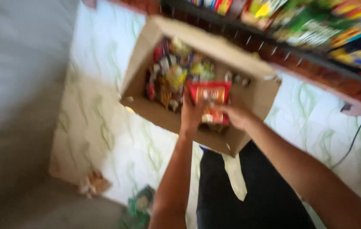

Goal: The recorder is taking various food items from a cardboard box and placing them onto a store shelf.

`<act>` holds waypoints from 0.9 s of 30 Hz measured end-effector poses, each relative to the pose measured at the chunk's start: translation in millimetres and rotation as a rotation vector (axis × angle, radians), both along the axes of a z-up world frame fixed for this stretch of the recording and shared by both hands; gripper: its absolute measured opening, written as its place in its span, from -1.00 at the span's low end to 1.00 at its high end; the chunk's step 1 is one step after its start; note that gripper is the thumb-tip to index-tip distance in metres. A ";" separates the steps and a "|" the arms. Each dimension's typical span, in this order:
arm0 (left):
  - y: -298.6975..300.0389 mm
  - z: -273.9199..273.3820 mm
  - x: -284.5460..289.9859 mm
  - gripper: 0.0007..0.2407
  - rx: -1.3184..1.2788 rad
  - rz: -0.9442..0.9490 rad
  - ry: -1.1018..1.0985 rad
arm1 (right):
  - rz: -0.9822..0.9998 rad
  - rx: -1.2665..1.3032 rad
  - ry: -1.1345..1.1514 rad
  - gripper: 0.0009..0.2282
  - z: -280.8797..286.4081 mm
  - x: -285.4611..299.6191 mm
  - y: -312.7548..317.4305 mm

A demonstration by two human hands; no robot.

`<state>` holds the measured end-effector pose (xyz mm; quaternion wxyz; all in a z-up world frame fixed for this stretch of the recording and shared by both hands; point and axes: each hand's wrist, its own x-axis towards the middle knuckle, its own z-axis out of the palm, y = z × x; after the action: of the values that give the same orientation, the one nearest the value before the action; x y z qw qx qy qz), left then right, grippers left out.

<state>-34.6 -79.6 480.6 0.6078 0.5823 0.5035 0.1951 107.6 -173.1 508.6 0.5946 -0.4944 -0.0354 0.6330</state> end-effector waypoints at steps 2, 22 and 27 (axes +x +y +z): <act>-2.0 18.1 5.0 -0.69 -0.315 0.059 -0.509 | 0.073 -0.035 -0.077 -0.58 42.0 4.0 -2.2; -99.5 419.2 102.4 -0.56 0.493 0.072 0.038 | -0.249 0.286 -0.763 -0.71 337.8 69.7 -76.8; -102.9 422.5 126.0 -0.59 0.447 0.135 -0.158 | -0.221 0.267 -0.921 -0.70 350.8 94.2 -80.9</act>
<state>91.3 -182.5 903.1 0.4871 0.6501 0.4364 0.3868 201.8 -254.0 859.4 0.6392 -0.6431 -0.3227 0.2716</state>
